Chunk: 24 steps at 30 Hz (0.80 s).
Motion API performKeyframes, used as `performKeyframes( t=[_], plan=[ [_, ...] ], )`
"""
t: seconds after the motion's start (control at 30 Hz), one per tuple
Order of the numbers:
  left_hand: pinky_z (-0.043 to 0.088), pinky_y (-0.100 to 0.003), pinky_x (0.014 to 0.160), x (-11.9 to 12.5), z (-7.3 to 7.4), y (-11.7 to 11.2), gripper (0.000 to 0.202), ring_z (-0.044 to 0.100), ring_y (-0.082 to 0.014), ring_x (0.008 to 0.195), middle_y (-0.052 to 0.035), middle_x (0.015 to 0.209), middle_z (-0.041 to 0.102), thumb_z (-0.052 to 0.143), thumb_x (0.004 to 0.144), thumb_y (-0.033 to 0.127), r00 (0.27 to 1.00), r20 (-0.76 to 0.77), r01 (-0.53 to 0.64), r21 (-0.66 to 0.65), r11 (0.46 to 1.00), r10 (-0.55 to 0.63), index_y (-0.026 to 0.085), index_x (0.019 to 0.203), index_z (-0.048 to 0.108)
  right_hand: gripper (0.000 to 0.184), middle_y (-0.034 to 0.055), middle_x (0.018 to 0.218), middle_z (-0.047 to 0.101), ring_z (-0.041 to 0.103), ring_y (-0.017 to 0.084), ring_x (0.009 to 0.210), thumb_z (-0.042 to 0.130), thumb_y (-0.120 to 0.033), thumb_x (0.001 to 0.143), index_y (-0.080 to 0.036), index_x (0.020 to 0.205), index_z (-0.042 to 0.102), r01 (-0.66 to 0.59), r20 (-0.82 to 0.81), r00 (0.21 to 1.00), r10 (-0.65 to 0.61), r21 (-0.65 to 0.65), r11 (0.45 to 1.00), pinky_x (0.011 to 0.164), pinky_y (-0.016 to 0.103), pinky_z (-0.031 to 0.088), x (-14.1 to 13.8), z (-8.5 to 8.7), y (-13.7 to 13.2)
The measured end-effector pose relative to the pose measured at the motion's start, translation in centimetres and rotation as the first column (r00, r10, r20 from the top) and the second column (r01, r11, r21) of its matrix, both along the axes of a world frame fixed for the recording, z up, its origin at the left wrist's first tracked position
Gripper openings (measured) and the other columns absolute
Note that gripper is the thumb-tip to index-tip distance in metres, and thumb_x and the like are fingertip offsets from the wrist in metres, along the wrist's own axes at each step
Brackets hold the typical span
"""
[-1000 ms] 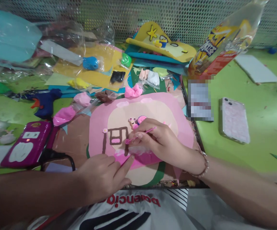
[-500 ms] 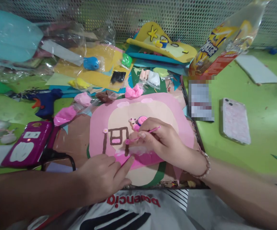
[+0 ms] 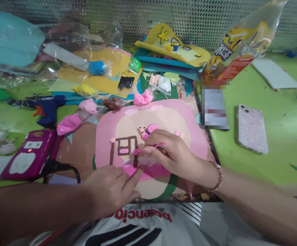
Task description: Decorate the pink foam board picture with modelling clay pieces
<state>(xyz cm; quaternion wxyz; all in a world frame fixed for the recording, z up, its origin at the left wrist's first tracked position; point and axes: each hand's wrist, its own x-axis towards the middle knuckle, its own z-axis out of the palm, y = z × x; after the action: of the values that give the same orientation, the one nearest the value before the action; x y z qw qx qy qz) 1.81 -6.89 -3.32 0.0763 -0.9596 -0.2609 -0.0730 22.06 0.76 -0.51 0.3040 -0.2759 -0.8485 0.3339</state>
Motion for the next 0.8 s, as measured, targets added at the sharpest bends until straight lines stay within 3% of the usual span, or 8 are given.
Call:
performKeyframes(
  t=[0.8],
  plan=[
    [0.039, -0.031, 0.039, -0.05, -0.25, -0.02, 0.043, 0.055, -0.0179, 0.046, -0.0039, 0.056, 0.058, 0.039, 0.092, 0.034, 1.000, 0.017, 0.001, 0.008, 1.000, -0.001, -0.001, 0.112, 0.052, 0.011, 0.0038, 0.078, 0.062, 0.057, 0.015, 0.076, 0.047, -0.022, 0.092, -0.019, 0.087, 0.057, -0.002, 0.055, 0.998, 0.001, 0.004, 1.000, 0.069, 0.028, 0.046, 0.14, -0.36, -0.18]
  ],
)
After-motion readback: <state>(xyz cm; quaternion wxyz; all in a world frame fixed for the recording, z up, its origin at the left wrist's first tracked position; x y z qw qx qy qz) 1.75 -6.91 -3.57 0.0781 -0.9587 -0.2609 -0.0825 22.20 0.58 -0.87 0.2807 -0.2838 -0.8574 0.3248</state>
